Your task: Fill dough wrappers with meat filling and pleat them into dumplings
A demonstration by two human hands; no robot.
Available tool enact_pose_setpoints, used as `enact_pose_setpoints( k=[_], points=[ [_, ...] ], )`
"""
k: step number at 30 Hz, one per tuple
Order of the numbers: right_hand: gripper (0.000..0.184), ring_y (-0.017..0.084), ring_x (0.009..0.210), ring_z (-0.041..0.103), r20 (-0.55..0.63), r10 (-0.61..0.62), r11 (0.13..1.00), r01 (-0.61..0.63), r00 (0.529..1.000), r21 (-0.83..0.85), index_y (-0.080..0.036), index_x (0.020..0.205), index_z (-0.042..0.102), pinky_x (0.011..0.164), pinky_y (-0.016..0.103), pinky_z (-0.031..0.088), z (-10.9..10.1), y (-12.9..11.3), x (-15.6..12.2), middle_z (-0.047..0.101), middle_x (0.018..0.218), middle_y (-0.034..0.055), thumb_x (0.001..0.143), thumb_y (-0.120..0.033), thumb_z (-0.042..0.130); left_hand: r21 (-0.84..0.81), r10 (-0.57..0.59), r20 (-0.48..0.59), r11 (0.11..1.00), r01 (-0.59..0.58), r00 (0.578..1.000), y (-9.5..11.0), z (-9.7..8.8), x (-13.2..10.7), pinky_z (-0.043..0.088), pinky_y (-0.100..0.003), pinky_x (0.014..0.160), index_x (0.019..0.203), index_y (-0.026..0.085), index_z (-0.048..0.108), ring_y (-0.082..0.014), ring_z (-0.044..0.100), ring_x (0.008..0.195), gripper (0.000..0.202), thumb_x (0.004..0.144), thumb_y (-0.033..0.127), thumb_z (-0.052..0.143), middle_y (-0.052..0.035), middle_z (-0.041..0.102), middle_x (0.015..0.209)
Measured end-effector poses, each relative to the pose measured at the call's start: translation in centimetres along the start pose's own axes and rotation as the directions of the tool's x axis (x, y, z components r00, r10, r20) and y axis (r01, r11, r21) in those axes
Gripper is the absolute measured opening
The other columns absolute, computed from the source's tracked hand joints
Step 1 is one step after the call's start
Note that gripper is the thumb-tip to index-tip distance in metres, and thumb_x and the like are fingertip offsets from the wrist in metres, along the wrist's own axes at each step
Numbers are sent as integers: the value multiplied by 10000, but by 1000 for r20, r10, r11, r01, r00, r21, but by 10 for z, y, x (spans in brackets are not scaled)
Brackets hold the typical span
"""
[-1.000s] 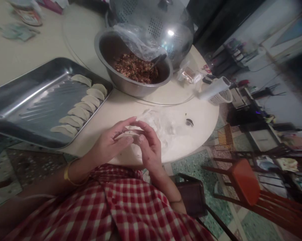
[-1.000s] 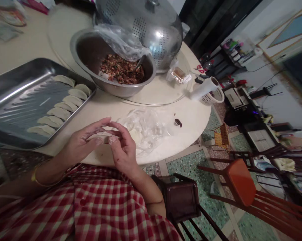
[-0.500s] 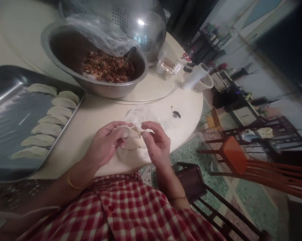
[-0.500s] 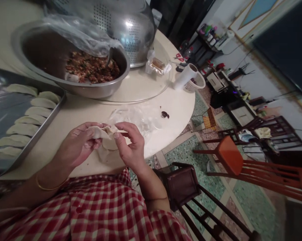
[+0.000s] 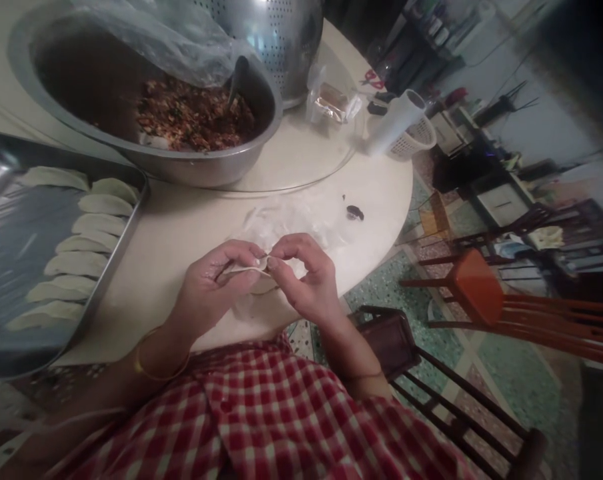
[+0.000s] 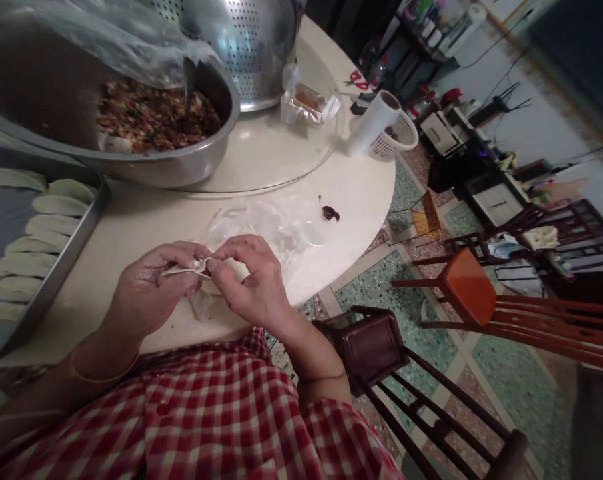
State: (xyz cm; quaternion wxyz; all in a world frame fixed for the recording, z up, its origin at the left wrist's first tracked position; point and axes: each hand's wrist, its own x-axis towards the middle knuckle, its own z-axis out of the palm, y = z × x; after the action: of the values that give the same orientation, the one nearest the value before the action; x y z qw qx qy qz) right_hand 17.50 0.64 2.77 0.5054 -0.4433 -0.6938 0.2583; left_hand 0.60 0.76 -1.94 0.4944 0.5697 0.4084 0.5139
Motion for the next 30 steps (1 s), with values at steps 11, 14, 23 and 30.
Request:
enact_pose_setpoints(
  k=[11,14,23,30],
  points=[
    [112,167,900,597,86,-211,949,225,974,-220,-191,916,651,824,364,515,0,-8,-2,658,941,57,911,-171,540,78,86,-29,993,-83,996,22,3,3,535,-243,681,830,217,632,-143,659,784,24,833,232,651,-7,695,871],
    [118,171,898,590,94,-271,917,286,958,-276,-196,914,643,821,377,501,1,-10,-1,655,961,59,917,-172,527,156,79,-36,985,-73,996,24,2,3,521,-232,641,944,223,676,-123,643,724,114,834,224,647,0,700,894],
    [135,172,903,621,-29,-213,945,198,977,-262,-214,996,667,815,365,530,-8,-8,-4,671,944,46,895,-166,592,124,152,-84,982,-141,985,13,-2,-1,510,-256,661,899,263,698,-99,592,675,101,890,196,622,19,685,939],
    [92,169,907,650,42,-107,973,113,993,-199,-198,950,703,808,340,556,-12,-2,-11,697,908,53,875,-222,655,156,32,-105,988,-16,994,6,-3,-4,526,-271,664,979,279,711,-144,640,755,118,887,287,638,-1,702,983]
  ],
)
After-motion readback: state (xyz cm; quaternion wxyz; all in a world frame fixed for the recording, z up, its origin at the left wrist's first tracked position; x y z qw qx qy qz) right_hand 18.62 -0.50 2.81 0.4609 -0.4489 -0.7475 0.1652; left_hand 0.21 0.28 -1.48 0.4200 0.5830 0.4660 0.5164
